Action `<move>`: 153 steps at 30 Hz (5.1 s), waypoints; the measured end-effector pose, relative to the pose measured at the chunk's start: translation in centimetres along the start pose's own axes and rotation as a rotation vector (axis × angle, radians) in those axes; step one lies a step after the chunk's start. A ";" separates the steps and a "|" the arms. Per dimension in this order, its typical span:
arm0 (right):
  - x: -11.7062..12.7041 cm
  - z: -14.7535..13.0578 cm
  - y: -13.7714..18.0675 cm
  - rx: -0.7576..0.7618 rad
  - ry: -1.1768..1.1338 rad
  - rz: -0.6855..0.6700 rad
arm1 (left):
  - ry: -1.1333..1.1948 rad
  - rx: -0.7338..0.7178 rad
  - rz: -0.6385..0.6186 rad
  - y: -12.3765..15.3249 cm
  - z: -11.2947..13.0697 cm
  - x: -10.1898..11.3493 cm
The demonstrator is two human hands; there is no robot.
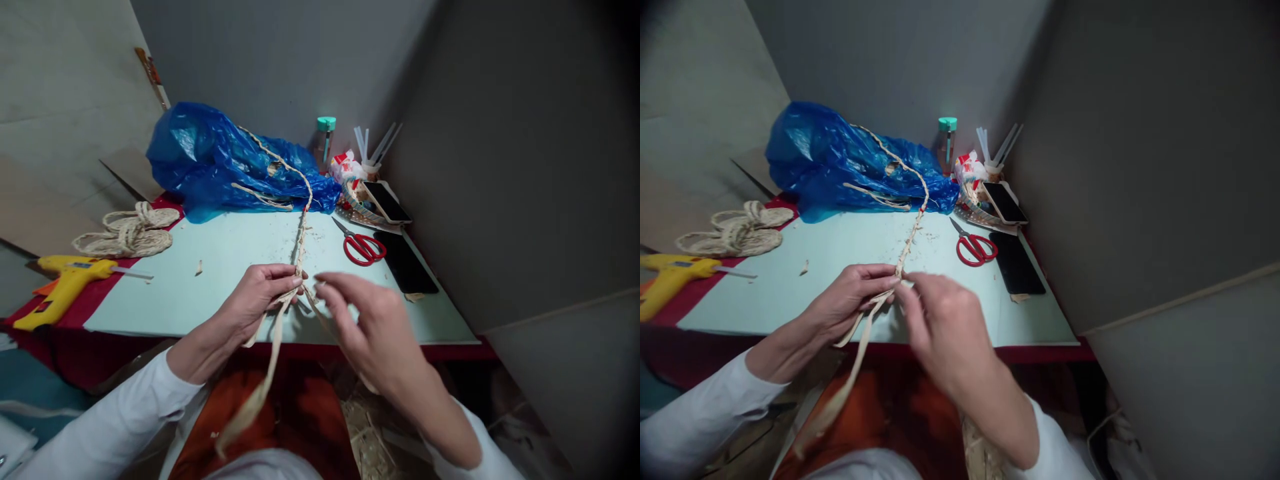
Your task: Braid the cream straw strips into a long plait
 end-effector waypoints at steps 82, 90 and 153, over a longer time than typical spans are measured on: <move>-4.1 2.5 -0.7 -0.078 0.081 -0.354 | -0.411 -0.092 -0.054 1.0 0.1 -1.0; -4.2 -0.6 0.6 -0.070 0.577 -0.285 | -0.336 -0.182 0.131 1.4 -0.4 -0.8; -6.7 3.2 -0.6 -0.304 -1.081 -0.269 | -0.870 -0.533 0.072 4.0 3.9 -1.3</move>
Point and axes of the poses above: each hand's wrist, its own y-axis away from the middle knuckle, its own x-axis out of the back of the hand, z = x × y, the point moved 6 cm from there along -y, towards the middle knuckle, and after that the axes turned 6 degrees about y, right-handed, at the moved point
